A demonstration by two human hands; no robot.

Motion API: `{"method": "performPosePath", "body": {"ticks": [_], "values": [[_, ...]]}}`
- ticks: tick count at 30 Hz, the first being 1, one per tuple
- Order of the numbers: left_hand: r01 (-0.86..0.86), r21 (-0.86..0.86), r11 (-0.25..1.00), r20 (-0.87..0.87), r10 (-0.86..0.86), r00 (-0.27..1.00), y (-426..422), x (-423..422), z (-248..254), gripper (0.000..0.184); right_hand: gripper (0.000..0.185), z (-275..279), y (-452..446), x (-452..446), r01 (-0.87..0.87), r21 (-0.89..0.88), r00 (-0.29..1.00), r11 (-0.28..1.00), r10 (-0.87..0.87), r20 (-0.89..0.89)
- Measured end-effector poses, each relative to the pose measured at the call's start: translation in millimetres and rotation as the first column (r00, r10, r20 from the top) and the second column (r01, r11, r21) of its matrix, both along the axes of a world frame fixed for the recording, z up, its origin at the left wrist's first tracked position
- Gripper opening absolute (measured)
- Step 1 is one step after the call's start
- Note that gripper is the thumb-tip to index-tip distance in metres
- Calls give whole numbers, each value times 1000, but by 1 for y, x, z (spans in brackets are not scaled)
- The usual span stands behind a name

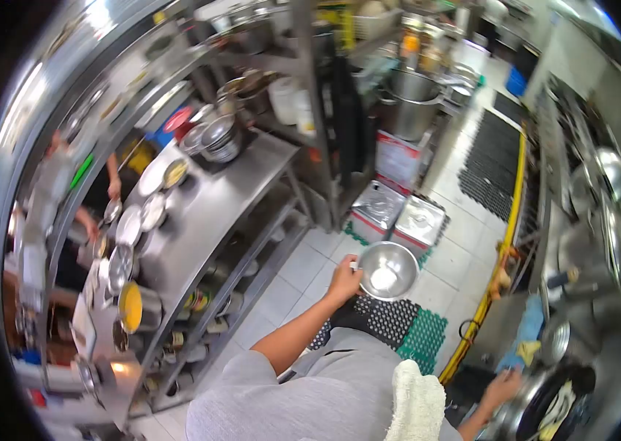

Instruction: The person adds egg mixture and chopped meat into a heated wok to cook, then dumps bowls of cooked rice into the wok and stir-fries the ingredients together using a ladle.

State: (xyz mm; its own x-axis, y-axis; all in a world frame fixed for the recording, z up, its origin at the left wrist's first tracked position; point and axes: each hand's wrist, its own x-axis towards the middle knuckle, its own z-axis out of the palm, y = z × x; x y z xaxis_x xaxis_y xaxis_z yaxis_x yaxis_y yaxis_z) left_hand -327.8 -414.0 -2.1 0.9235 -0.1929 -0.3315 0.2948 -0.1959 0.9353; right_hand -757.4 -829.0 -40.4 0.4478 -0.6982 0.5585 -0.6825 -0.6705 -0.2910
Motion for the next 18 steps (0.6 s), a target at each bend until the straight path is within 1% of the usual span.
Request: {"method": "performPosePath", "body": {"ticks": [1, 2, 4, 5, 6, 7, 9, 10, 12, 13, 15, 16, 17, 18], "values": [[-121, -46, 992, 30, 123, 992, 28, 12, -15, 38, 48, -15, 21, 39, -81, 132, 995, 988, 87, -45], [-214, -44, 976, -27, 213, 977, 59, 22, 0, 41, 46, 0, 60, 86, -126, 343, 987, 931, 152, -48], [-462, -229, 857, -36, 466, 884, 113, 38, 16, 45, 44, -11, 98, 145, -295, 510, 944, 808, 328, 28], [-531, -245, 811, 30, 553, 832, 147, 52, 18, 44, 41, -1, 120, 174, -411, 529, 885, 742, 465, 34], [-612, -271, 743, 59, 647, 760, 180, 65, 20, 40, 38, 10, 146, 202, -440, 575, 861, 690, 506, 52], [-678, -283, 678, 50, 716, 696, 211, 74, 34, 39, 35, 22, 171, 227, -463, 617, 839, 636, 538, 76], [-779, -356, 516, 12, 836, 548, 276, 96, 36, 41, 32, 0, 190, 264, -529, 628, 757, 570, 652, 45], [-809, -357, 467, -1, 866, 500, 308, 108, 33, 42, 30, -7, 203, 282, -555, 636, 712, 537, 701, 29], [-839, -383, 387, -8, 907, 422, 360, 130, 11, 47, 28, -14, 228, 316, -501, 707, 669, 499, 741, -48], [-813, -422, 401, -41, 887, 459, 381, 134, 17, 50, 27, -16, 243, 332, -467, 739, 649, 486, 756, -86], [-752, -507, 422, -114, 832, 543, 406, 138, 31, 58, 26, -43, 262, 349, -456, 751, 618, 477, 777, -119], [-798, -389, 459, -118, 835, 538, 424, 142, 27, 66, 25, -61, 269, 355, -456, 758, 607, 466, 786, -119], [-847, -361, 390, -134, 877, 461, 446, 146, 17, 62, 24, -63, 280, 362, -450, 767, 598, 457, 792, -122], [-886, -331, 324, -147, 910, 388, 469, 153, 4, 58, 21, -64, 292, 364, -395, 813, 621, 428, 777, -108]]}}
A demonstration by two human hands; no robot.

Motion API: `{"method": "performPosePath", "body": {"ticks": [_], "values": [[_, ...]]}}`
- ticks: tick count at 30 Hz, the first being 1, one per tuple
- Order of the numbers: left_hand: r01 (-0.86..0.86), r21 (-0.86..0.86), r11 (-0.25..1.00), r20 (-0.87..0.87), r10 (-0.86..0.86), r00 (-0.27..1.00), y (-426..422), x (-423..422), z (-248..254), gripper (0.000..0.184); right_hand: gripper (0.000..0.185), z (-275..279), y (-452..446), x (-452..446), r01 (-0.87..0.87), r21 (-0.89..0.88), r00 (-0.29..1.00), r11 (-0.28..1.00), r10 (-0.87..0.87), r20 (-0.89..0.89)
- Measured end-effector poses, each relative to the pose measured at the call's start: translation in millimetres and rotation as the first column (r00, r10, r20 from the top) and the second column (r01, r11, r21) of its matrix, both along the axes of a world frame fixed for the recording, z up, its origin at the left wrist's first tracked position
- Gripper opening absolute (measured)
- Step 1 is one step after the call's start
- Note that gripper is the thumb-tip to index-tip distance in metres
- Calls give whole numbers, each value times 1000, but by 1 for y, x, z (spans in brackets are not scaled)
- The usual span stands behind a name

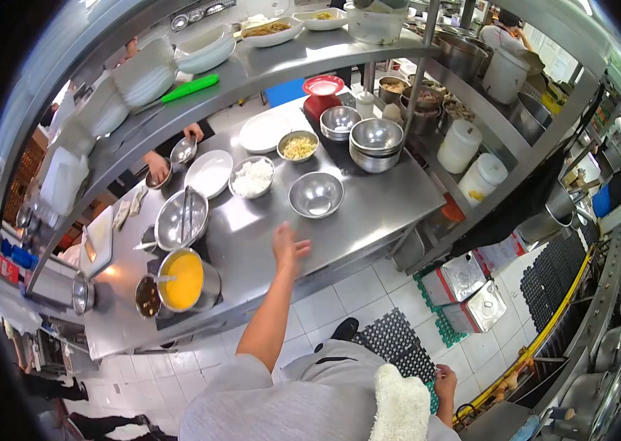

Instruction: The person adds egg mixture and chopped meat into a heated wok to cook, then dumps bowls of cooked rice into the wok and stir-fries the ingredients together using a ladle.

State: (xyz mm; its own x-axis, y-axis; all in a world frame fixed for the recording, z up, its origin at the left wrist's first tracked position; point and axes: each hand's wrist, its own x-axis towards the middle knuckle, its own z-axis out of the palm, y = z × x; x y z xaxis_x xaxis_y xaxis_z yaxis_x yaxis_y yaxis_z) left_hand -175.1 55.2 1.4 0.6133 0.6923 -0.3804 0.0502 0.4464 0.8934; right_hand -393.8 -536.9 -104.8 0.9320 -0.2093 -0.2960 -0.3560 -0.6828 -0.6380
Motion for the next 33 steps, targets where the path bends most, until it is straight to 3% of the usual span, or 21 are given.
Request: {"method": "performPosePath", "body": {"ticks": [1, 3, 5, 7, 9, 11, 14, 16, 18, 19, 20, 21, 22, 24, 26, 27, 29, 31, 33], "values": [[-68, 5, 998, -29, 68, 997, 26, 11, -15, 55, 19, -6, 10, 0, -29, -95, 998, 995, 24, -50], [-198, -4, 980, -33, 198, 980, 98, 37, -64, 43, 20, -6, 29, -8, -23, -55, 990, 998, 15, -142], [-313, 33, 949, -115, 314, 942, 151, 60, -65, 35, 19, -8, 42, -13, -80, -51, 977, 996, 68, -204], [-318, 66, 946, -141, 325, 935, 214, 81, -90, 28, 19, -13, 47, -27, -125, -62, 957, 990, 104, -271], [-269, 67, 961, -50, 273, 961, 241, 88, -96, 22, 20, -26, 40, -37, -154, -86, 939, 984, 118, -323], [-262, -5, 965, -35, 262, 964, 243, 86, -73, 20, 22, -27, 28, -47, -74, -84, 925, 994, 37, -377], [-138, 38, 990, -40, 140, 989, 274, 89, -87, 19, 25, -36, 15, -57, 81, -127, 889, 989, -129, -440], [-75, -90, 993, 15, 77, 997, 261, 80, -69, 19, 28, -46, 8, -68, 161, -117, 880, 980, -196, -433], [-24, -145, 989, 12, 26, 1000, 287, 83, -104, 19, 29, -39, 7, -71, 206, -126, 876, 970, -240, -419], [107, -194, 975, 47, -99, 994, 293, 73, -109, 20, 30, -32, 11, -74, 253, -128, 847, 959, -283, -450], [-13, -58, 998, 36, 15, 999, 238, 47, -67, 20, 29, -50, 10, -83, 257, -113, 881, 960, -280, -381], [-119, -109, 987, -85, 110, 990, 236, 49, -76, 20, 28, -74, 7, -93, 255, -99, 912, 962, -273, -307], [-90, -3, 996, -5, 90, 996, 219, 38, -80, 18, 28, -74, 13, -104, 278, -80, 913, 957, -289, -287], [-111, -20, 994, -5, 111, 994, 163, 16, -53, 13, 27, -69, 23, -116, 311, -42, 917, 949, -312, -247], [-56, 3, 998, -60, 56, 997, 164, 4, -85, 15, 27, -69, 30, -139, 310, 3, 921, 951, -299, -250], [-34, -84, 996, -77, 28, 997, 148, -3, -88, 25, 27, -76, 32, -147, 280, 27, 932, 960, -265, -248], [80, -122, 989, -38, -85, 996, 105, -34, -94, 36, 27, -81, 26, -171, 347, 98, 906, 933, -306, -294], [312, 8, 950, 56, -312, 949, 56, -58, -112, 36, 28, -63, 17, -204, 434, 178, 869, 883, -357, -343], [515, 132, 847, 17, -521, 853, 6, -75, -128, 35, 28, -53, -13, -234, 407, 35, 896, 913, -391, -209]]}}
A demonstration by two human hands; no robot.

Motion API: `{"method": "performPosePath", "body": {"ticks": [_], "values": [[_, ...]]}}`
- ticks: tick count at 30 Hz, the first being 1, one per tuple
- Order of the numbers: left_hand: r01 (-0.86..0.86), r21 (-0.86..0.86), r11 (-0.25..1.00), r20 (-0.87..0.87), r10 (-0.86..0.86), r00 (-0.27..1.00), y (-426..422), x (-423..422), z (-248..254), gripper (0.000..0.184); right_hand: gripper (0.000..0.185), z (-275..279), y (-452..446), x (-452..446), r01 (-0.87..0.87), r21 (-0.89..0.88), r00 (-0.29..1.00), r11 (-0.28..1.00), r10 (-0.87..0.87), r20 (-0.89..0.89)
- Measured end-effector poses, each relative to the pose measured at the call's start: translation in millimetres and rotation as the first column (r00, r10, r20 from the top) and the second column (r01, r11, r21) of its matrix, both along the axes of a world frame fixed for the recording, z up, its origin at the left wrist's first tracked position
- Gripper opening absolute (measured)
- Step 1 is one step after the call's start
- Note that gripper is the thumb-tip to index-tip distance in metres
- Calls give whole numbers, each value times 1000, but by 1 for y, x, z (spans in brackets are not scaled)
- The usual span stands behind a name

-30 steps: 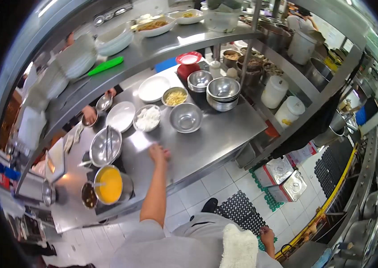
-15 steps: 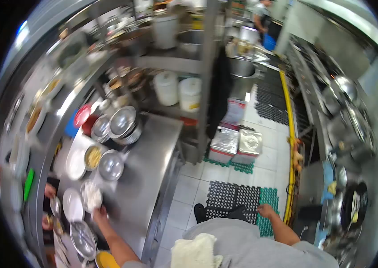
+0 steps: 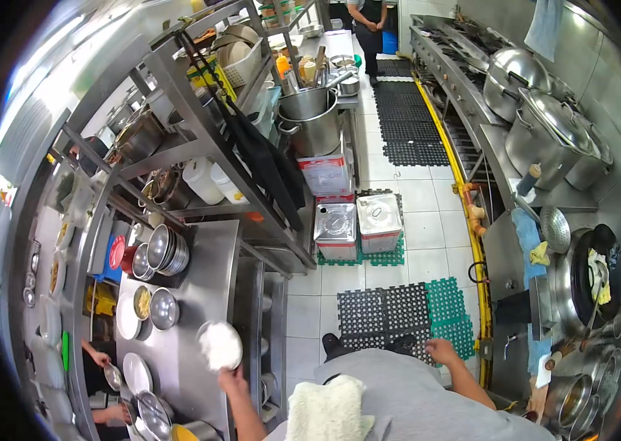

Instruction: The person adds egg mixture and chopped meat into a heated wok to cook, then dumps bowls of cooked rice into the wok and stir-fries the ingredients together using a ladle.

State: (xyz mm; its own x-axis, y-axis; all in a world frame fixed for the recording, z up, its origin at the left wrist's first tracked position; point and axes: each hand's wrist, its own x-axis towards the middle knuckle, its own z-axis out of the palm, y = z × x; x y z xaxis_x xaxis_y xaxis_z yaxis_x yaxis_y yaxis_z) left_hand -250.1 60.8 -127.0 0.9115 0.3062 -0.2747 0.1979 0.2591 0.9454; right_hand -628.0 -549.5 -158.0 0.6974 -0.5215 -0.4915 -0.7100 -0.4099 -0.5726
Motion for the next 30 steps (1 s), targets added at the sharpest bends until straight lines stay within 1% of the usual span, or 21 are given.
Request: {"method": "performPosePath", "body": {"ticks": [1, 2, 4, 5, 6, 8, 10, 12, 13, 15, 16, 18, 19, 20, 21, 22, 24, 25, 26, 28, 30], "values": [[-7, -77, 997, -97, -1, 995, -47, -10, 24, 32, 27, 10, -16, -20, 83, -36, 996, 996, -83, 23], [-13, -155, 988, -193, -17, 981, -118, -16, 63, 29, 27, 30, -39, -28, 176, -72, 984, 982, -173, 48], [195, -69, 978, -266, -206, 942, -198, -30, 68, 22, 23, 31, -95, -66, 247, -178, 968, 953, -233, 95], [335, -66, 940, -319, -338, 885, -242, -38, 80, 20, 23, 79, -115, -75, 324, -182, 943, 928, -301, 145], [478, -75, 875, -362, -471, 805, -290, -47, 97, 18, 25, 113, -129, -81, 382, -503, 924, 775, -304, 232], [714, -53, 698, -395, -671, 628, -384, -68, 127, 18, 30, 174, -171, -106, 541, -502, 838, 675, -383, 388], [880, -42, 473, -377, -823, 424, -467, -87, 141, 16, 31, 238, -190, -132, 702, -522, 710, 485, -535, 457], [973, -60, 224, -306, -932, 195, -543, -105, 145, 15, 26, 287, -201, -168, 770, -557, 634, 311, -478, 608], [993, -12, 114, -319, -942, 104, -582, -113, 149, 14, 18, 302, -202, -190, 805, -546, 579, 231, -504, 641], [999, -41, -29, -261, -965, -39, -661, -137, 163, 12, 4, 327, -202, -226, 853, -516, 477, 82, -523, 706], [994, -58, -93, -230, -968, -104, -697, -150, 172, 11, 13, 345, -197, -235, 837, -547, 473, -11, -488, 734], [969, -111, -219, -109, -967, -231, -770, -188, 206, 8, 40, 373, -194, -253, 783, -594, 485, -183, -418, 768], [954, -127, -272, -60, -958, -281, -809, -202, 203, 4, 43, 376, -196, -261, 799, -569, 437, -195, -463, 771], [939, -151, -310, 5, -950, -313, -846, -213, 200, 8, 46, 379, -198, -267, 813, -544, 385, -210, -507, 771], [926, -125, -357, 36, -934, -356, -883, -228, 204, 14, 50, 383, -201, -274, 824, -519, 333, -228, -546, 769], [905, -114, -409, 79, -912, -402, -920, -241, 205, 17, 47, 375, -211, -281, 748, -599, 406, -287, -517, 754], [900, -96, -426, 102, -903, -417, -996, -268, 195, 17, 49, 354, -238, -287, 650, -669, 384, -360, -604, 698], [888, -80, -453, 94, -890, -446, -1036, -278, 180, 16, 47, 334, -255, -292, 623, -696, 346, -357, -672, 655], [877, -66, -476, 88, -878, -470, -1080, -289, 162, 15, 46, 311, -273, -297, 599, -721, 306, -348, -733, 608], [876, -37, -482, 29, -876, -481, -1144, -311, 134, 13, 36, 263, -293, -306, 763, -637, 106, -108, -952, 287], [892, 6, -451, -56, -891, -450, -1192, -329, 113, 12, 28, 228, -296, -322, 842, -534, 103, -80, -947, 305]]}}
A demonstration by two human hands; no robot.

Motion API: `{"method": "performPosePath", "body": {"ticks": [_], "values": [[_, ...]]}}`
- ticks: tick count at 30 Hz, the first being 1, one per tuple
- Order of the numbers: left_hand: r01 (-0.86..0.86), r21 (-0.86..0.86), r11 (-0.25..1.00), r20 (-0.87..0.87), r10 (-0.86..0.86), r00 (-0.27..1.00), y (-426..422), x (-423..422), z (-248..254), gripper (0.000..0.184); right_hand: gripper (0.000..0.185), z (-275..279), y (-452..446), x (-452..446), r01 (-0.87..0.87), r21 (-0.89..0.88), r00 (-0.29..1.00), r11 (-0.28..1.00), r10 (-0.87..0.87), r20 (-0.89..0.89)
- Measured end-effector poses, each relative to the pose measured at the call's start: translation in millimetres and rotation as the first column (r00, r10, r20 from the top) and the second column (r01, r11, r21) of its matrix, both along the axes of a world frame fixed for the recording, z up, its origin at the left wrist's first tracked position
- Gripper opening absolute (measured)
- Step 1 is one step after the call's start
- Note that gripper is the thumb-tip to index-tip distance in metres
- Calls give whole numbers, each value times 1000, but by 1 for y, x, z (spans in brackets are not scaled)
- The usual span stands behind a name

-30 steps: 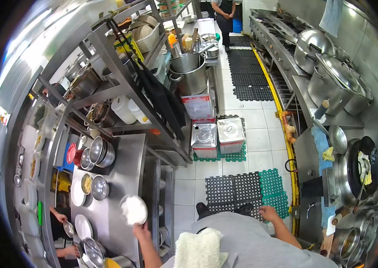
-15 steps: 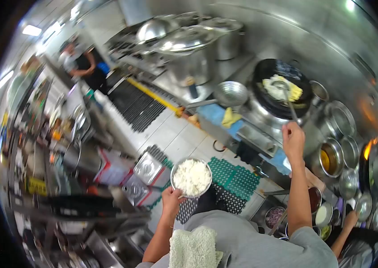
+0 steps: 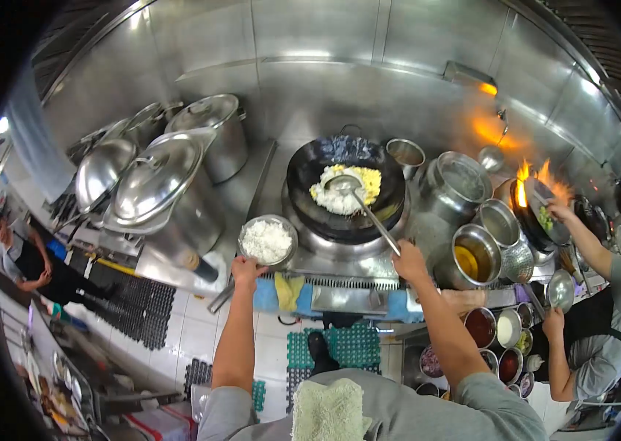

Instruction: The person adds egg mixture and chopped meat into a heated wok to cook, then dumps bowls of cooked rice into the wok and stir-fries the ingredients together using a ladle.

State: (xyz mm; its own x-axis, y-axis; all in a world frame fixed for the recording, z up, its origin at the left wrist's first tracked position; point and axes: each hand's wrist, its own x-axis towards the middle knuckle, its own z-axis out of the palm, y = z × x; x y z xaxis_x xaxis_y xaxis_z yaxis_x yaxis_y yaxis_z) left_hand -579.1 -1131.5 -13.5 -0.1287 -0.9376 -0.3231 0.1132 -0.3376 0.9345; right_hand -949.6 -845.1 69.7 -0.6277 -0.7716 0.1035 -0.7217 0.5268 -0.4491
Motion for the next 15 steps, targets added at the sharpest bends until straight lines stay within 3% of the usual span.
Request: {"method": "performPosePath", "body": {"ticks": [6, 8, 9, 12, 14, 15], "values": [[36, 148, 988, 14, -39, 999, -66, -15, -53, 11, 21, 55, 28, 38, 131, -296, 972, 946, -65, 225], [85, 168, 982, 5, -87, 996, -76, -13, -77, 12, 20, 102, 48, 66, 235, -256, 931, 938, -143, 335], [45, 128, 991, 10, -47, 999, -71, -12, -79, 8, 19, 124, 53, 75, 280, -236, 907, 931, -176, 383], [146, -141, 979, 328, -93, 940, -43, 12, -83, 2, 24, 158, 52, 80, 340, -432, 819, 836, -37, 573], [259, -497, 828, 617, 128, 776, 13, 10, -19, 5, 41, 195, 31, 84, 144, -490, 985, 860, -76, 156], [286, -482, 828, 655, 123, 745, 31, 13, -11, 5, 47, 188, 25, 75, 60, -481, 998, 875, -46, 40]]}}
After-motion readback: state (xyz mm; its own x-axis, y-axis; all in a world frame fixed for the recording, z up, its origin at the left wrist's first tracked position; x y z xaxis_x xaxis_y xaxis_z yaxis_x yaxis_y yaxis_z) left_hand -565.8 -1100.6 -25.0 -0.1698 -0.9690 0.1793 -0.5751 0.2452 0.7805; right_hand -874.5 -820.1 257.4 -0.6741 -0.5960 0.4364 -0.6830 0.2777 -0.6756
